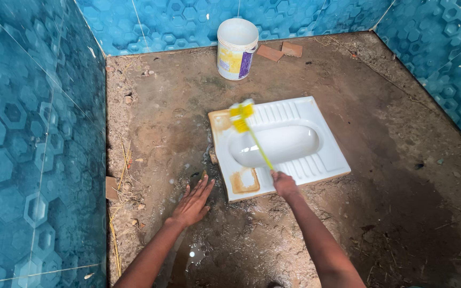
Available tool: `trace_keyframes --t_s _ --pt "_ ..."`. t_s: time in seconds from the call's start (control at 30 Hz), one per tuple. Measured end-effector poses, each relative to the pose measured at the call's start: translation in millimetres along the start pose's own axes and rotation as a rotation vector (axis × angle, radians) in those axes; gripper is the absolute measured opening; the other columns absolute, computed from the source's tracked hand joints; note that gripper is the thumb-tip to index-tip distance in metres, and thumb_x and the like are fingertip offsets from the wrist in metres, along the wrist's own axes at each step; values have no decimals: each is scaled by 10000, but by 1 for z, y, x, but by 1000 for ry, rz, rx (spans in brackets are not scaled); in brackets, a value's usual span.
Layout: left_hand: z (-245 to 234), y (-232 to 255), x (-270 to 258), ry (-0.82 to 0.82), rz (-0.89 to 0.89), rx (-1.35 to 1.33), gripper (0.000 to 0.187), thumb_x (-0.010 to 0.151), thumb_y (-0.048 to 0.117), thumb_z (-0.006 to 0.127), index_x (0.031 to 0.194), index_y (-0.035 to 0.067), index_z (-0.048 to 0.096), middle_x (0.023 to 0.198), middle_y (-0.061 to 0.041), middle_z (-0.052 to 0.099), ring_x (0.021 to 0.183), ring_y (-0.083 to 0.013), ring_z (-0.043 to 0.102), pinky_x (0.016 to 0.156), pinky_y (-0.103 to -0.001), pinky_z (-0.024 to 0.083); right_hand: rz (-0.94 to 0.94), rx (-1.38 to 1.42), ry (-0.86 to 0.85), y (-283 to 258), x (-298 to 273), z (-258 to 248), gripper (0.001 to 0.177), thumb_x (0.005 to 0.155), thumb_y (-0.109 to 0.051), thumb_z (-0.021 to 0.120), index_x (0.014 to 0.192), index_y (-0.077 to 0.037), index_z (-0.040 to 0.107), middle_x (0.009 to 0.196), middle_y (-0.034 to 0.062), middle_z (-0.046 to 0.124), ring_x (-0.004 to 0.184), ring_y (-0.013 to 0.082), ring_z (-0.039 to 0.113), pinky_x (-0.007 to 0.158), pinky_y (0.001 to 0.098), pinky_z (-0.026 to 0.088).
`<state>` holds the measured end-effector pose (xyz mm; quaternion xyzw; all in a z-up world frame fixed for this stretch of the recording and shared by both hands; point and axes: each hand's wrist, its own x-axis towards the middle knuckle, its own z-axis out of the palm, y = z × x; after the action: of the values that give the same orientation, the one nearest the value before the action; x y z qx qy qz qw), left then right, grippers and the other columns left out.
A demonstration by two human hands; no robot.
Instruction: The person cleans a white ceramic squat toilet by scrubbing the surface with a yellow brush and rinsing it with water from a white bucket.
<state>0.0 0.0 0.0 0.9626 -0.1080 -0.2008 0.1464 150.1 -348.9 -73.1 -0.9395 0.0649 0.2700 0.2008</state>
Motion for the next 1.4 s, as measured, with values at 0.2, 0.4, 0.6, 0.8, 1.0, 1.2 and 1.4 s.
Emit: trace_keyframes --t_s 0.2,0.4,0.6,0.8,1.0,1.2,1.4 --pt "-16 9 -3 37 17 -31 926 968 253 640 1625 193 -9 1719 -76 -49 1586 -225 62 1291 -515 67 0 -124 -64 -8 -54 -13 683 1016 -586 147 1343 -119 522 928 153 739 965 289 772 933 491 610" --pt "-15 8 -8 18 17 -41 928 965 231 642 1633 197 0 1724 -74 -52 1587 -231 58 1288 -512 76 -6 -114 136 -1 -14 -24 747 1036 -632 170 1170 -75 649 1006 199 667 1059 383 665 970 549 521" --pt "-18 8 -11 47 30 -56 917 961 246 654 1623 186 22 1720 -89 -46 1584 -242 70 1286 -523 82 -113 -171 36 -6 -47 -3 718 1051 -605 186 1185 -47 619 987 228 726 1027 375 715 991 539 535" --pt "-16 6 -10 55 33 -67 933 957 243 656 1625 196 7 1720 -85 -39 1581 -244 88 1291 -520 83 -23 -291 127 16 -46 -38 746 1077 -612 149 1149 -95 682 918 145 679 1000 308 667 953 524 530" --pt "-19 5 -16 -19 -28 -21 948 977 244 632 1623 233 -61 1721 -50 -84 1585 -218 58 1296 -509 48 -18 -127 5 -20 -33 -12 746 1067 -620 146 1189 -42 602 848 129 692 804 237 713 790 459 631" --pt "-26 9 -15 0 -22 -30 933 983 243 622 1623 218 -56 1728 -54 -99 1587 -212 60 1300 -502 51 16 -139 -41 -21 -50 -26 709 1050 -611 155 1187 -56 575 938 182 693 902 333 787 802 512 645" --pt "-16 11 -15 -41 -26 -14 923 996 260 612 1630 235 -58 1722 -38 -92 1587 -213 49 1299 -501 50 11 -156 50 -21 -46 -25 724 1076 -595 179 1188 -46 637 1043 218 744 1069 359 720 987 527 535"
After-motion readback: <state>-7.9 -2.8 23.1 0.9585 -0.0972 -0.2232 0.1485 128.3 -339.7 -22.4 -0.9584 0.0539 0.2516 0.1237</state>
